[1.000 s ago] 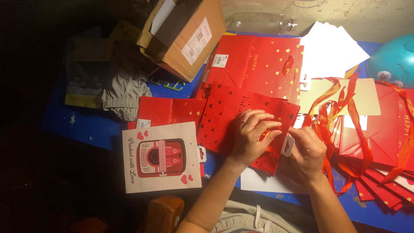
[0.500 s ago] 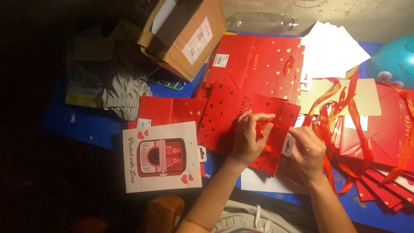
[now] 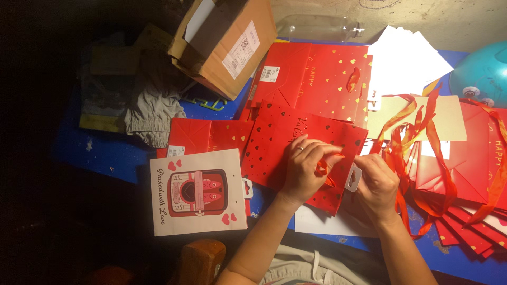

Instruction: The person threads red ribbons through the handle holes of red Valentine's Day gift bags and ties them into bows. They handle multiple bags one at a time, repeating the same threading and tying steps for each bag.

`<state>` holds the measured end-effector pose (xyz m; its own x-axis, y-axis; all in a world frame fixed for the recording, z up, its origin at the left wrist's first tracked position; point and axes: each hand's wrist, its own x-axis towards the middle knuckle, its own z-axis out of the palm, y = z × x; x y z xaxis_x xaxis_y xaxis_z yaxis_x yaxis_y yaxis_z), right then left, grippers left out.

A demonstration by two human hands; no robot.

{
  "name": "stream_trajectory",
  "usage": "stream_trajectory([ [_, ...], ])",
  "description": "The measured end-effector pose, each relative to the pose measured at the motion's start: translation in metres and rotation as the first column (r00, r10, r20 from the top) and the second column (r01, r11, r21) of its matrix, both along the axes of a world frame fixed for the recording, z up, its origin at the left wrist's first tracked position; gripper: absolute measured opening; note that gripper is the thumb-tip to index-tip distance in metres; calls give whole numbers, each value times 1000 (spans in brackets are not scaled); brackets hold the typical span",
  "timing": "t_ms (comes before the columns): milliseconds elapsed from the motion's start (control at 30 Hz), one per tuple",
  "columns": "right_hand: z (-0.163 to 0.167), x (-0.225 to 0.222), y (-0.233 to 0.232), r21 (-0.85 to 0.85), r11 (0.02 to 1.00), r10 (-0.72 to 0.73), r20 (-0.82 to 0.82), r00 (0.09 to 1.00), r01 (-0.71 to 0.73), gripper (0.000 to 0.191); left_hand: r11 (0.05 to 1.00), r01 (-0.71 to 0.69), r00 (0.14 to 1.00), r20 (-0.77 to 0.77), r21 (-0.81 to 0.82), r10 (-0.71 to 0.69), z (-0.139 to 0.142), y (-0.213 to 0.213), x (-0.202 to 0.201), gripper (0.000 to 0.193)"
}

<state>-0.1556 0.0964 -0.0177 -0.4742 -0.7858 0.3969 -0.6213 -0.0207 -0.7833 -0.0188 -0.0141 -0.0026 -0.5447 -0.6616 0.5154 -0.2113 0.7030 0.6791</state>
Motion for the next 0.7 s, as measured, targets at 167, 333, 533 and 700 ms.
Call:
stream_trajectory([
  [167, -1, 0, 0, 7, 1000, -3, -4, 1000, 3, 26, 999, 12, 1000, 17, -42, -11, 1, 0, 0, 19],
  [333, 1, 0, 0, 10, 1000, -12, -2, 1000, 12, 24, 999, -12, 1000, 16, -47, 13, -8, 1, -2, 12],
  [533, 2, 0, -1, 9, 1000, -22, -3, 1000, 22, 19, 1000, -7, 1000, -23, 19, 7, -8, 0, -1, 14],
  [700, 1, -1, -1, 24, 1000, -16, -7, 1000, 16, 20, 999, 21, 1000, 11, -28, -21, 6, 1, 1, 22],
])
